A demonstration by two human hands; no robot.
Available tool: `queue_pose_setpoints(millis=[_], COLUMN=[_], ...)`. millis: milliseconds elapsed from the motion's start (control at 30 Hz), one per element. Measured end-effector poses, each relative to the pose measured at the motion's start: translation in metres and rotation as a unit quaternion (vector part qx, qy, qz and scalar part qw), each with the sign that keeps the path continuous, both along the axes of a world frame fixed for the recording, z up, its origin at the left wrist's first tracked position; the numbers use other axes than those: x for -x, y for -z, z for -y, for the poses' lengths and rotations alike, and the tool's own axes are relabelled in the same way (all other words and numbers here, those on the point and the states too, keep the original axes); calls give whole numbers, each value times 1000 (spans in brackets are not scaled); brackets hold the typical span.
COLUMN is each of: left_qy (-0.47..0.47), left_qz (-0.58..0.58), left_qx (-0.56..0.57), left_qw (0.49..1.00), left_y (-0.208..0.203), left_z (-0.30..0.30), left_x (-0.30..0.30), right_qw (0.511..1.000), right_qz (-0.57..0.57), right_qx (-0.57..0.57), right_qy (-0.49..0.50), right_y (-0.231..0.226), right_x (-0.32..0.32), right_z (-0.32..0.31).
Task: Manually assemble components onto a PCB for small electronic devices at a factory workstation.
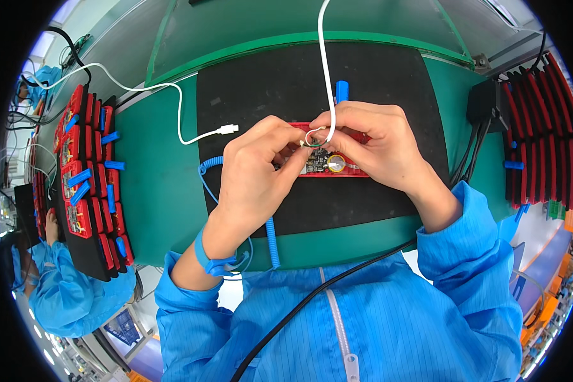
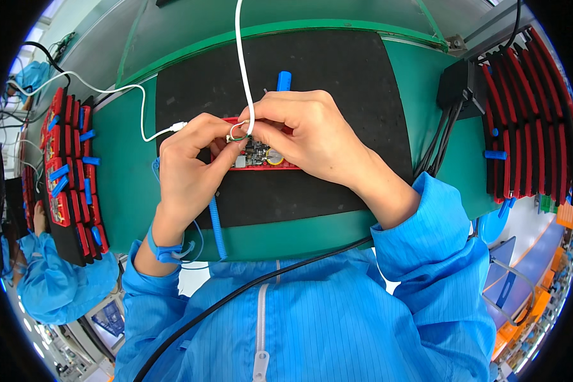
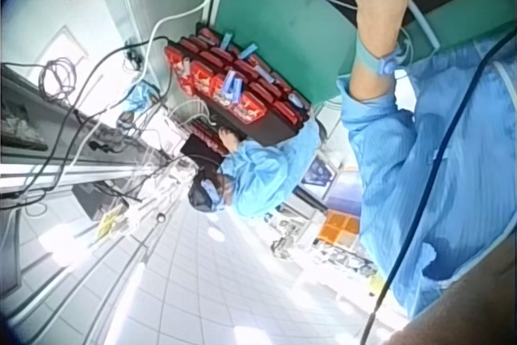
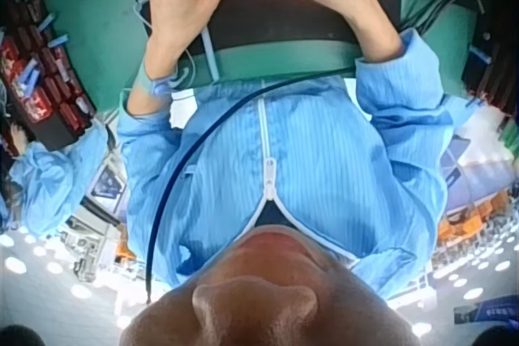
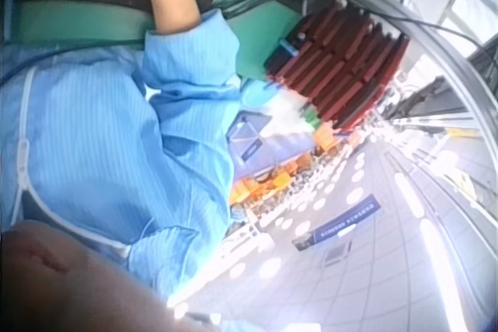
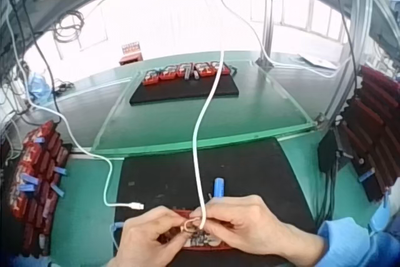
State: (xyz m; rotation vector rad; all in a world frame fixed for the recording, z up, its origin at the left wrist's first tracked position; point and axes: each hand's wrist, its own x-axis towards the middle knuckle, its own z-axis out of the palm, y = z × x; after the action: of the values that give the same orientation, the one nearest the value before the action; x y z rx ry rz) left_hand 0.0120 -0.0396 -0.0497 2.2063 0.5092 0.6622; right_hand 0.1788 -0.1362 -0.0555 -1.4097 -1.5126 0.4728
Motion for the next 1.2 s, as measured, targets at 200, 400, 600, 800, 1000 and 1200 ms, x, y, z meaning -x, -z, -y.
queue_pose_setpoints(millis=[200, 400, 600, 800, 1000, 1200], left_qy=[6, 3, 4, 1, 1, -5], left_qz=[-1, -4, -13, 8, -1, -25], left_qx=[2, -5, -9, -9, -15, -26], left_qw=[1000, 1000, 1000, 1000, 1000, 999], left_y=[0, -1, -2, 2, -1, -4], left_z=[-1, -2, -1, 0, 1, 2], left_x=[-1, -1, -1, -2, -3, -5], right_qw=[1000, 999, 996, 996, 996, 996], right_qz=[13, 29, 37, 59, 64, 70], right_qx=[-6, -18, -79, -69, -63, -48], right_qy=[3, 5, -2, -10, -26, -39], right_y=[3, 3, 8, 5, 2, -3], right_x=[-1, -1, -2, -2, -4, -7], right_z=[-1, -2, -5, -3, -4, -5])
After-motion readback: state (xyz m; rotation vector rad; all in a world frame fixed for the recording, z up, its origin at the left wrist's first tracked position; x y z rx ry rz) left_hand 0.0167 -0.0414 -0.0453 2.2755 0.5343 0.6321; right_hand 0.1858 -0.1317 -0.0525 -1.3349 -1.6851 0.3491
